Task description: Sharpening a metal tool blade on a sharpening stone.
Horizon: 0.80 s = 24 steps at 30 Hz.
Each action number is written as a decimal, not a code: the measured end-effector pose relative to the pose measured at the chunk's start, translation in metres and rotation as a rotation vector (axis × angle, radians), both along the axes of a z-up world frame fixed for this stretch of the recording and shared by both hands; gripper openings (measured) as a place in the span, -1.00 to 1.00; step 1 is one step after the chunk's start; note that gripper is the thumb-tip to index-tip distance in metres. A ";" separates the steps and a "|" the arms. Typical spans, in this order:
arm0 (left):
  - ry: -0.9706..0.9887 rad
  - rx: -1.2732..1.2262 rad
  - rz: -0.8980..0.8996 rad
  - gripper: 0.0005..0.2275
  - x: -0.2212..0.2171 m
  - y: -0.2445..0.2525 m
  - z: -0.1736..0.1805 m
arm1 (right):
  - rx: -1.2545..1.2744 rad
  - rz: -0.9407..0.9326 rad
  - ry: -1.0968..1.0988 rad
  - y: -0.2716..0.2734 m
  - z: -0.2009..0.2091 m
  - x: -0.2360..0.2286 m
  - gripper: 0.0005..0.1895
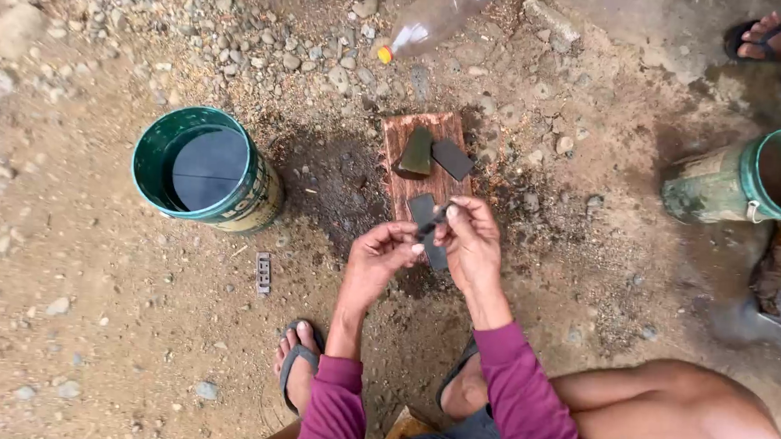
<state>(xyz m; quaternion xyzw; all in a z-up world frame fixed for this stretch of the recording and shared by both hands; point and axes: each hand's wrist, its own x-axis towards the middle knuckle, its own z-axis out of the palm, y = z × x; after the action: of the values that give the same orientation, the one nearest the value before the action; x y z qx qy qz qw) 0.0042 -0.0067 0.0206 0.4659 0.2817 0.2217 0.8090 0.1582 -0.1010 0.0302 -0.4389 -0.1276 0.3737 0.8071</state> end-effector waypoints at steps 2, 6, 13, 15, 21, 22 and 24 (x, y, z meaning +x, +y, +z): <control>-0.024 0.057 0.016 -0.64 -0.002 -0.011 0.019 | 0.072 0.012 0.041 -0.010 0.027 -0.003 -0.86; 0.076 0.365 -0.004 -0.59 -0.006 -0.018 0.122 | 0.386 0.156 0.247 -0.036 0.067 0.005 -0.84; -0.135 0.497 -0.130 -0.74 0.003 -0.047 0.151 | 0.519 0.210 0.317 -0.064 0.093 0.010 -0.77; -0.156 0.510 -0.137 -0.77 0.004 -0.052 0.156 | 0.524 0.174 0.305 -0.070 0.091 0.011 -0.74; -0.115 0.640 -0.128 -0.80 0.003 -0.055 0.166 | 0.475 0.119 0.000 -0.078 0.114 0.004 -0.77; -0.115 0.640 -0.130 -0.80 0.003 -0.055 0.166 | 0.475 0.117 0.000 -0.078 0.117 0.003 -0.77; -0.146 0.535 -0.142 -0.83 0.002 -0.055 0.166 | 0.453 0.099 -0.044 -0.079 0.124 -0.001 -0.77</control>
<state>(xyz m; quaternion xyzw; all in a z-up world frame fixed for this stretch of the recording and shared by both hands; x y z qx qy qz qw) 0.0059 -0.0616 0.1867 0.6643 0.1206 0.2639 0.6889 0.1571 -0.1796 0.1539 -0.2480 -0.2473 0.3649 0.8626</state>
